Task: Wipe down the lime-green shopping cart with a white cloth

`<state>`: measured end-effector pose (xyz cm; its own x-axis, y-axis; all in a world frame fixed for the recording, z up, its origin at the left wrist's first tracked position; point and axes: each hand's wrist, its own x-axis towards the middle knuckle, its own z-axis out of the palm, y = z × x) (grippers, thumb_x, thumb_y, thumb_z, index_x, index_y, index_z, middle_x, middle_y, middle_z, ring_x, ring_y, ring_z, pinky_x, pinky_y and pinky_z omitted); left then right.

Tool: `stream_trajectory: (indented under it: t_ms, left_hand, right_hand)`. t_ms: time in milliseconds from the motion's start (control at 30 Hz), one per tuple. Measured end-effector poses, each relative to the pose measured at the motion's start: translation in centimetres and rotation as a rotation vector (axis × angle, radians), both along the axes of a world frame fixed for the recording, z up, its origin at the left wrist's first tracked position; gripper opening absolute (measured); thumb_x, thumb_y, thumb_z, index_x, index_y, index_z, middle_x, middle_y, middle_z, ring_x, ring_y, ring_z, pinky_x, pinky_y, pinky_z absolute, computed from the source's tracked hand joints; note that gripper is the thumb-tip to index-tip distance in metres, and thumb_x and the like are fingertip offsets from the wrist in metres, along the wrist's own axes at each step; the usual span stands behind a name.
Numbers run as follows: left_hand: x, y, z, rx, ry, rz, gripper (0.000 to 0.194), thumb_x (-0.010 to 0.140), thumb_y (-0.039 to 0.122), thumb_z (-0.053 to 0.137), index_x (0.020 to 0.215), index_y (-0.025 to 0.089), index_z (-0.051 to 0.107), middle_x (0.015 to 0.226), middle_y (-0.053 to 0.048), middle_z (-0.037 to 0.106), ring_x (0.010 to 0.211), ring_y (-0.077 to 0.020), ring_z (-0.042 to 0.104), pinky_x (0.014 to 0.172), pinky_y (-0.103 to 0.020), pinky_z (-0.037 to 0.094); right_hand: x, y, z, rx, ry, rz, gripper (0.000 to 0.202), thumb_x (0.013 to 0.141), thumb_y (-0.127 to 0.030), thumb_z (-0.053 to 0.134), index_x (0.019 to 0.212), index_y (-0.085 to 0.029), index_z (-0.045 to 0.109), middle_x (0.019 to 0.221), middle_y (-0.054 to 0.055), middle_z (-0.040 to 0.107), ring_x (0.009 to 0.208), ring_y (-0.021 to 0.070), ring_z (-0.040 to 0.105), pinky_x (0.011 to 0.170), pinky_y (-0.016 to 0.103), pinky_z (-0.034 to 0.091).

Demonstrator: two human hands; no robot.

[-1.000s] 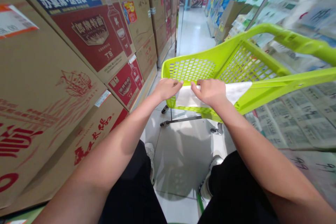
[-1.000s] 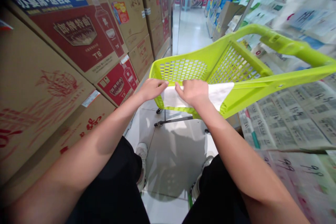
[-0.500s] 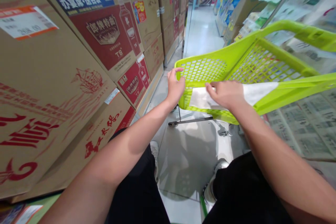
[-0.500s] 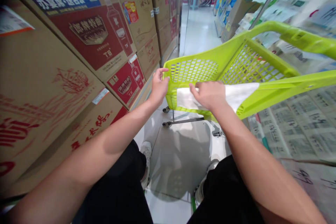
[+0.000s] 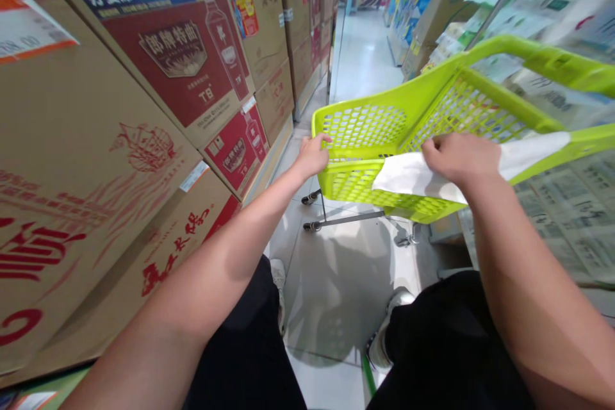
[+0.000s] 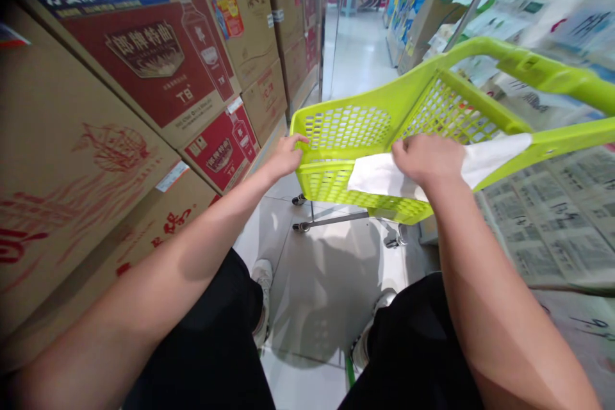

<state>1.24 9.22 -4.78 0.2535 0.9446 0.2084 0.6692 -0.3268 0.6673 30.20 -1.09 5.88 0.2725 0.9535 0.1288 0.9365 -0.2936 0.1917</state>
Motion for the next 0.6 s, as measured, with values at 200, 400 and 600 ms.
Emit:
stream_trajectory:
  t_ms: [200, 400, 600]
  left_hand:
    - [-0.1, -1.6, 2.0, 0.176, 0.1, -0.172, 0.042, 0.091, 0.02, 0.048, 0.125, 0.025, 0.073, 0.157, -0.008, 0.055, 0.155, -0.029, 0.041, 0.133, -0.055, 0.024]
    - [-2.3, 0.2, 2.7, 0.115, 0.215, -0.381, 0.042, 0.088, 0.016, 0.037, 0.093, 0.024, 0.078, 0.117, -0.002, 0.08, 0.124, -0.0234, 0.067, 0.131, -0.054, 0.024]
    - [-2.9, 0.8, 2.7, 0.067, 0.059, -0.465, 0.035, 0.085, 0.012, 0.038, 0.083, 0.021, 0.072, 0.117, -0.003, 0.081, 0.123, -0.0223, 0.069, 0.13, -0.055, 0.022]
  right_hand:
    - [-9.1, -1.2, -3.1, 0.026, 0.06, 0.545, 0.063, 0.107, -0.056, 0.028, 0.115, -0.018, 0.077, 0.106, 0.017, 0.079, 0.1, 0.0321, 0.072, 0.077, 0.037, 0.04]
    - [-8.1, -0.4, -2.5, 0.007, 0.071, 0.425, 0.065, 0.107, -0.056, 0.027, 0.103, -0.018, 0.08, 0.097, 0.018, 0.079, 0.091, 0.032, 0.072, 0.073, 0.036, 0.038]
    - [-2.1, 0.8, -0.9, 0.02, -0.045, 0.16, 0.063, 0.106, -0.047, 0.032, 0.103, -0.01, 0.083, 0.099, 0.026, 0.078, 0.096, 0.038, 0.074, 0.073, 0.039, 0.037]
